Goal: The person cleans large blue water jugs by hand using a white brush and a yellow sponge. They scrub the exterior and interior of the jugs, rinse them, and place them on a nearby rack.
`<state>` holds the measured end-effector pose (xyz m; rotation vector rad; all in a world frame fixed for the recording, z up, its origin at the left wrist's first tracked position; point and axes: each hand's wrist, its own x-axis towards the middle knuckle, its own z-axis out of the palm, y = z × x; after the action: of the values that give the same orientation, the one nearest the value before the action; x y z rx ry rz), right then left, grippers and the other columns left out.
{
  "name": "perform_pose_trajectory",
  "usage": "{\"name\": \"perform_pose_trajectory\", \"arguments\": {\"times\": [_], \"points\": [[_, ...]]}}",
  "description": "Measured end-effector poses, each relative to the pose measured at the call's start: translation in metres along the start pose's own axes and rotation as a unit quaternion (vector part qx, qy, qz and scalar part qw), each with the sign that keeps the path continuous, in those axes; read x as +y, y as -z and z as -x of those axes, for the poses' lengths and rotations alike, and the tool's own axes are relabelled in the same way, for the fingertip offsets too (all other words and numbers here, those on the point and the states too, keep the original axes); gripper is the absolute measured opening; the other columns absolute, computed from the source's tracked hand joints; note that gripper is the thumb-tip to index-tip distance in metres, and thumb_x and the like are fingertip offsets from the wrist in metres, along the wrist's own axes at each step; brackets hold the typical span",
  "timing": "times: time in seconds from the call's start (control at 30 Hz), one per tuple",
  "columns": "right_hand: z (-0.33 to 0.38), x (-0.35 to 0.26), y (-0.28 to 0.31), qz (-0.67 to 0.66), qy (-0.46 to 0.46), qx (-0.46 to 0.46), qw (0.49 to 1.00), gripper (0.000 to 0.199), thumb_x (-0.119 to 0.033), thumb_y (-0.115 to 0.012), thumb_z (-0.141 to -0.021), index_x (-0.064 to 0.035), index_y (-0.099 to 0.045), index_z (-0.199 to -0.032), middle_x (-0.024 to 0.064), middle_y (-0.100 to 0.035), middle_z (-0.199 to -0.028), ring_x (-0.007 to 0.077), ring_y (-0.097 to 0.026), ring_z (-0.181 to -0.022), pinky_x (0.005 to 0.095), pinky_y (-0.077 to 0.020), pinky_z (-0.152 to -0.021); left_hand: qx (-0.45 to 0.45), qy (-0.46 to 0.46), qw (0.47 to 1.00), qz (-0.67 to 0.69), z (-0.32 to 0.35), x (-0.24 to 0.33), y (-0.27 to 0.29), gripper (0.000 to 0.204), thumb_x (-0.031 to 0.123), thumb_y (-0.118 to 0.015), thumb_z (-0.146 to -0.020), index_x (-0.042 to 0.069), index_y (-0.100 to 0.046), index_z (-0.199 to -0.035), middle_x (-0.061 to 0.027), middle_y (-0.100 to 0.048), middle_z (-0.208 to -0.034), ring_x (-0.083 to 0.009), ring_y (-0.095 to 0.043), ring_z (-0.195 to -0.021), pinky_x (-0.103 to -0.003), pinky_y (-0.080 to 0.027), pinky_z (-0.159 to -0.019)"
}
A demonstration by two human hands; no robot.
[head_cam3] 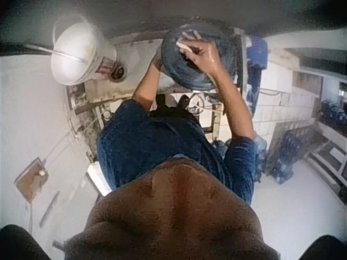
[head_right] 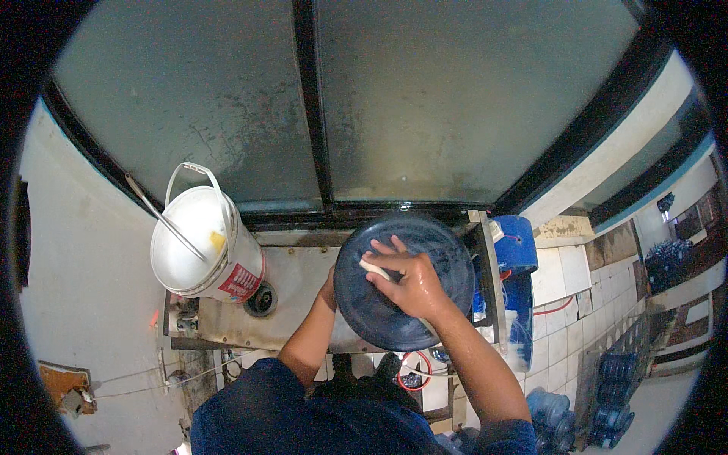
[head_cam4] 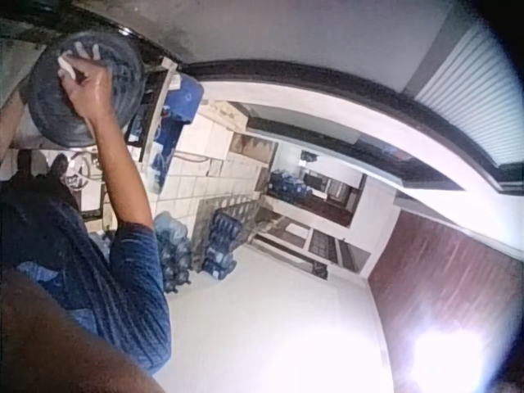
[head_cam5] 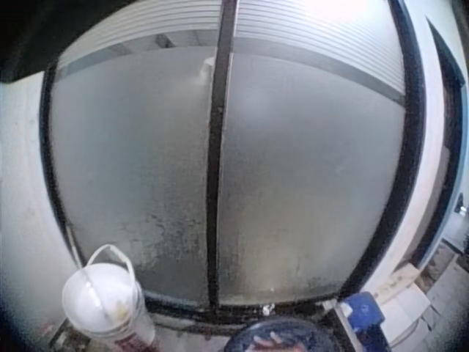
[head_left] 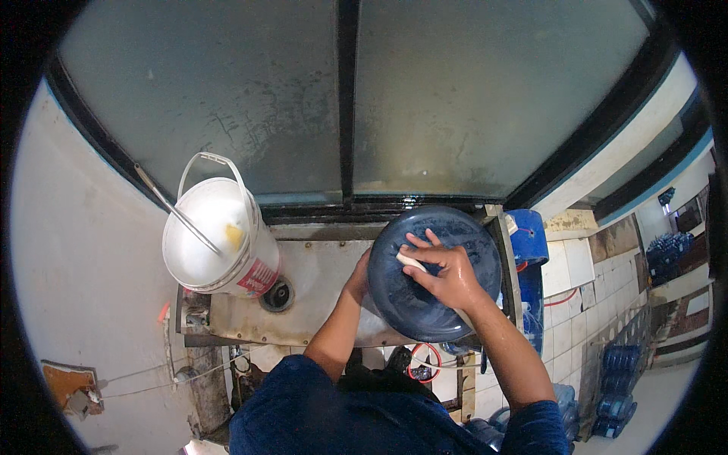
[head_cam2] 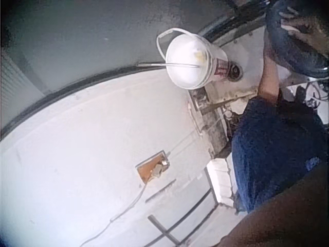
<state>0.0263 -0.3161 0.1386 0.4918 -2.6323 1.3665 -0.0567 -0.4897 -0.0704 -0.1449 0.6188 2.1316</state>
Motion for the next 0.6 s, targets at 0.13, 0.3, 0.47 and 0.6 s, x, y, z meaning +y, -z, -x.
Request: {"name": "perform_pose_trajectory", "arguments": {"times": [0.13, 0.3, 0.47, 0.6], "points": [[0.003, 0.001, 0.0, -0.002, -0.001, 0.0, 1.0, 0.028, -0.005, -0.078, -0.085, -0.0042, -0.076, -0.113, 0.0146, -0.075, -0.119, 0.0314, -0.061, -0.13, 0.0546, -0.0312, -0.122, 0.057, -0.136, 0.989, -0.009, 0.036, -0.013, -0.049, 0.065, 0.053, -0.039, -0.108, 0.004, -0.049, -0.15, -0.0128, -0.053, -0.152, -0.0238, -0.052, -0.138, -0.041, -0.038, -0.118], [0.002, 0.002, -0.001, -0.009, -0.009, 0.002, 1.0, 0.028, -0.005, -0.078, -0.085, -0.0046, -0.077, -0.113, 0.0144, -0.075, -0.119, 0.0318, -0.061, -0.131, 0.0548, -0.0309, -0.123, 0.037, -0.329, 0.932, -0.146, 0.07, 0.011, -0.116, 0.06, 0.043, -0.047, -0.107, 0.004, -0.047, -0.153, -0.0136, -0.047, -0.157, -0.0263, -0.047, -0.143, -0.04, -0.032, -0.121], [-0.001, 0.007, 0.005, -0.002, -0.038, 0.017, 0.999, 0.027, -0.004, -0.077, -0.086, -0.0029, -0.076, -0.113, 0.0145, -0.075, -0.12, 0.0321, -0.061, -0.131, 0.0554, -0.0289, -0.123, -0.106, -0.296, 0.818, -0.482, 0.027, 0.061, -0.104, 0.073, 0.044, -0.056, -0.098, 0.001, -0.042, -0.155, -0.0133, -0.041, -0.162, -0.0273, -0.033, -0.152, -0.04, -0.016, -0.126], [-0.002, 0.002, 0.004, -0.012, -0.039, 0.006, 0.999, 0.028, -0.004, -0.077, -0.086, -0.0024, -0.076, -0.114, 0.0149, -0.075, -0.12, 0.0322, -0.061, -0.131, 0.0559, -0.0278, -0.124, -0.182, -0.183, 0.887, -0.383, 0.002, 0.079, -0.095, 0.081, 0.055, -0.055, -0.097, 0.001, -0.042, -0.155, -0.0145, -0.045, -0.158, -0.0279, -0.04, -0.147, -0.041, -0.024, -0.124]]}}
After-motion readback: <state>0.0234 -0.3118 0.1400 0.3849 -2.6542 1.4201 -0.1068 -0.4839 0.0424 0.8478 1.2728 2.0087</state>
